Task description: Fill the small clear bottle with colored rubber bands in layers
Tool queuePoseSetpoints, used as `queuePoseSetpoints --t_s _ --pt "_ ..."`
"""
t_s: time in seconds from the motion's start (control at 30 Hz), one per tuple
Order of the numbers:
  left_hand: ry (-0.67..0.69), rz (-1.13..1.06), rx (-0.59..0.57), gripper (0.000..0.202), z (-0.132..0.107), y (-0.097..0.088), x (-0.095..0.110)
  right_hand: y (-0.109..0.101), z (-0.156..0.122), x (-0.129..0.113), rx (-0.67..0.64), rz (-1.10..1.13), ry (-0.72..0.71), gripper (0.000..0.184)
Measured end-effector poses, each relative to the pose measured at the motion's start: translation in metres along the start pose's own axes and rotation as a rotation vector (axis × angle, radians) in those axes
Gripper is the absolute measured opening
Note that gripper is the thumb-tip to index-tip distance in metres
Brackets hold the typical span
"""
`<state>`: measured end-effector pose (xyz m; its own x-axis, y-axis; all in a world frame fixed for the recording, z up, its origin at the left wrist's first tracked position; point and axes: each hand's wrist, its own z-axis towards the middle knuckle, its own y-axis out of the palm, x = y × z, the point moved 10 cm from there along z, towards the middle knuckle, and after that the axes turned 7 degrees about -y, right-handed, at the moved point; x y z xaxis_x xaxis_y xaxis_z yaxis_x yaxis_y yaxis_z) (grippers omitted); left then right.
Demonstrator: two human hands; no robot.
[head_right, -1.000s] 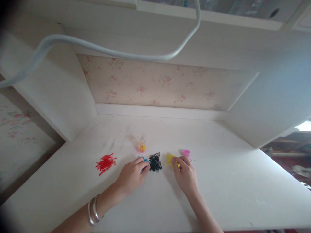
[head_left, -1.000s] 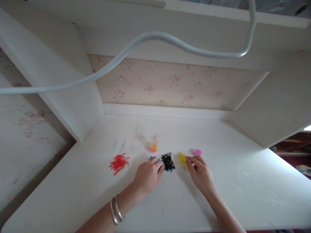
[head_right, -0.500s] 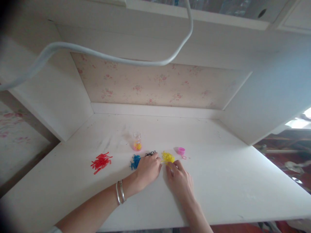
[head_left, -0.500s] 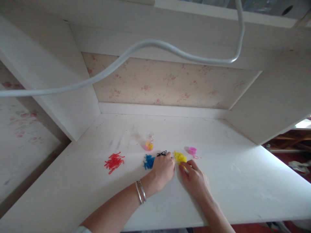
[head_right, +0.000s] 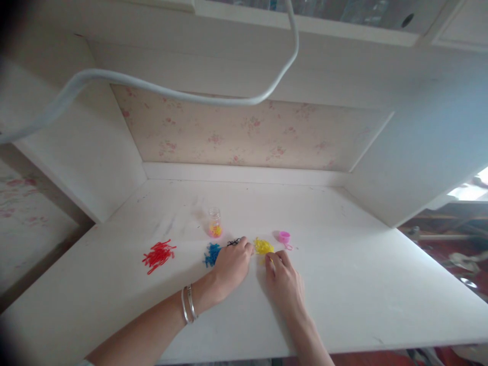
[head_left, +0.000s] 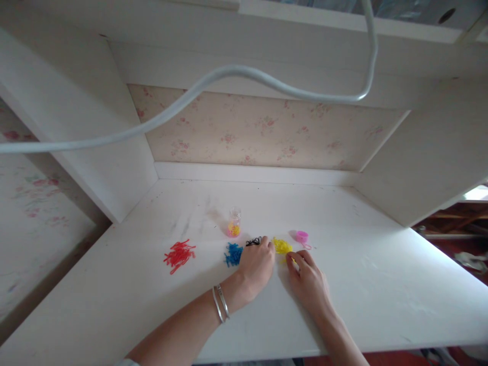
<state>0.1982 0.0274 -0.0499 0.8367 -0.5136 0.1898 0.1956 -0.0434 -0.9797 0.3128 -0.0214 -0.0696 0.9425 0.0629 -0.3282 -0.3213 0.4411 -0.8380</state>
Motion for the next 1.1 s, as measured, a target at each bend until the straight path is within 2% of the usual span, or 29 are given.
queuePoseSetpoints --t_s 0.13,0.23,0.43,0.53,0.63,0.73,1.1 --pt "-0.03 -0.079 0.052 0.026 -0.006 -0.016 -0.007 -0.003 0.0 0.002 0.045 0.069 -0.004 0.035" --pt "-0.068 -0.135 0.125 0.025 -0.013 -0.036 -0.021 -0.007 -0.002 0.005 0.099 0.116 -0.004 0.034" --pt "-0.199 -0.17 0.371 0.027 -0.024 -0.096 -0.074 -0.012 -0.004 0.009 0.137 0.163 0.036 0.033" --pt "-0.274 -0.146 0.42 0.027 -0.021 -0.115 -0.099 -0.013 -0.004 0.01 0.143 0.196 0.064 0.034" --pt "-0.327 -0.113 0.42 0.026 -0.014 -0.121 -0.114 -0.016 -0.004 0.011 0.16 0.202 0.078 0.034" --pt "-0.36 -0.077 0.401 0.026 -0.007 -0.12 -0.122 -0.017 -0.004 0.012 0.17 0.206 0.072 0.034" --pt "-0.348 0.002 0.41 0.028 -0.002 -0.12 -0.127 -0.016 -0.006 0.016 0.168 0.243 0.107 0.033"
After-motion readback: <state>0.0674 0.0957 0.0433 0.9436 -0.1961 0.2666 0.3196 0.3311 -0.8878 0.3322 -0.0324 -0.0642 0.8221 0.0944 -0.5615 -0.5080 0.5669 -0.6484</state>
